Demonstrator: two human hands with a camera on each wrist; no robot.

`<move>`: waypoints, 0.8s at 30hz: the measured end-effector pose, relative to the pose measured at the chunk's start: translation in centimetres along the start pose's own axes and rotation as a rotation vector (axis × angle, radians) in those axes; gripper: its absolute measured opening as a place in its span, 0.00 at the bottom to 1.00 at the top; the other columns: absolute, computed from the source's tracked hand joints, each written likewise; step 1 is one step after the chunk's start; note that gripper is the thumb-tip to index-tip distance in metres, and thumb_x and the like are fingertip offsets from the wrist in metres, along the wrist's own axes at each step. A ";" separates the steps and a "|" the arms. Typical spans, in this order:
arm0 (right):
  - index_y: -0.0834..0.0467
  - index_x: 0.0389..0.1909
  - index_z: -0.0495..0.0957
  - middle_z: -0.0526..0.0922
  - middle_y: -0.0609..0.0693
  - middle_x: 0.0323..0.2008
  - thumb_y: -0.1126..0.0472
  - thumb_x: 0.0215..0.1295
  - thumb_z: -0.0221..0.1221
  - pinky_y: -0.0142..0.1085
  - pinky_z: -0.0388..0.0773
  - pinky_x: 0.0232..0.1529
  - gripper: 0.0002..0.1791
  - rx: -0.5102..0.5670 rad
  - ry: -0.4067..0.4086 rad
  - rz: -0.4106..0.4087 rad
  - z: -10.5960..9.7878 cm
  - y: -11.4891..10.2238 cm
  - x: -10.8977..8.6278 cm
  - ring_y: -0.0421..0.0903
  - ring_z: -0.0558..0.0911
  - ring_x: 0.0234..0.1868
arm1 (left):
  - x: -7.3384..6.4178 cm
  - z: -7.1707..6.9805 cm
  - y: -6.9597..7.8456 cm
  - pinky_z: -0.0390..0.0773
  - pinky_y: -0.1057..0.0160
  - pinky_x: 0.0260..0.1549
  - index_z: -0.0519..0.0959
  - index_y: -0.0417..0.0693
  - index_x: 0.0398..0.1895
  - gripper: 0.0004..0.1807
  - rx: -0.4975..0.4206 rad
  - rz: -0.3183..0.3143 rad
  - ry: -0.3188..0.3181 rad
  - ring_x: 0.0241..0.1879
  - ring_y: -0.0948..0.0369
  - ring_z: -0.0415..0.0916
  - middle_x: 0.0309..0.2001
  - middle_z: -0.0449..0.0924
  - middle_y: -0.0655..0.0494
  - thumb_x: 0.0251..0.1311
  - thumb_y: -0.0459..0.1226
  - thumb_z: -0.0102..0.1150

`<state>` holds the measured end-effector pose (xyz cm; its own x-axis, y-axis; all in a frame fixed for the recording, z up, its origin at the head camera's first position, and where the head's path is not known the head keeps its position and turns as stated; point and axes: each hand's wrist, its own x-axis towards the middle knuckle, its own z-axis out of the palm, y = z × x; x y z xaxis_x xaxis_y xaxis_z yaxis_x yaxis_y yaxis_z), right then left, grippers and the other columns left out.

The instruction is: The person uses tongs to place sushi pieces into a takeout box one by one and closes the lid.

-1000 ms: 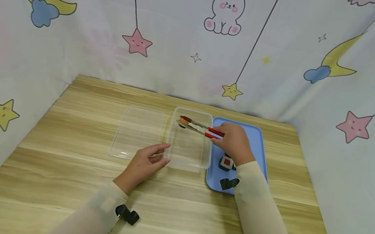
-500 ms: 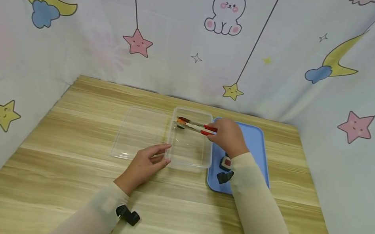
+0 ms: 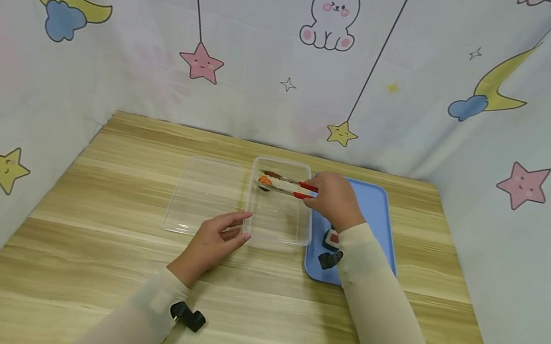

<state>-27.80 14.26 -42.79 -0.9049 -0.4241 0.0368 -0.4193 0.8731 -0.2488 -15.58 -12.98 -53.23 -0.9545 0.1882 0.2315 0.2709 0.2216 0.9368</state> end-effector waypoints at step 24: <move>0.57 0.61 0.84 0.85 0.57 0.48 0.56 0.58 0.77 0.52 0.85 0.42 0.29 0.120 0.216 0.081 -3.0 6.7 -8.8 0.56 0.80 0.44 | -0.1 0.0 0.0 0.83 0.60 0.58 0.79 0.41 0.66 0.26 -0.001 -0.007 0.004 0.64 0.45 0.78 0.66 0.77 0.44 0.66 0.34 0.70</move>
<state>-22.91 24.56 -41.87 -0.9354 -0.2812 0.2144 -0.3445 0.8618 -0.3723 -15.52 -12.96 -53.27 -0.9567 0.1830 0.2263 0.2644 0.2217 0.9386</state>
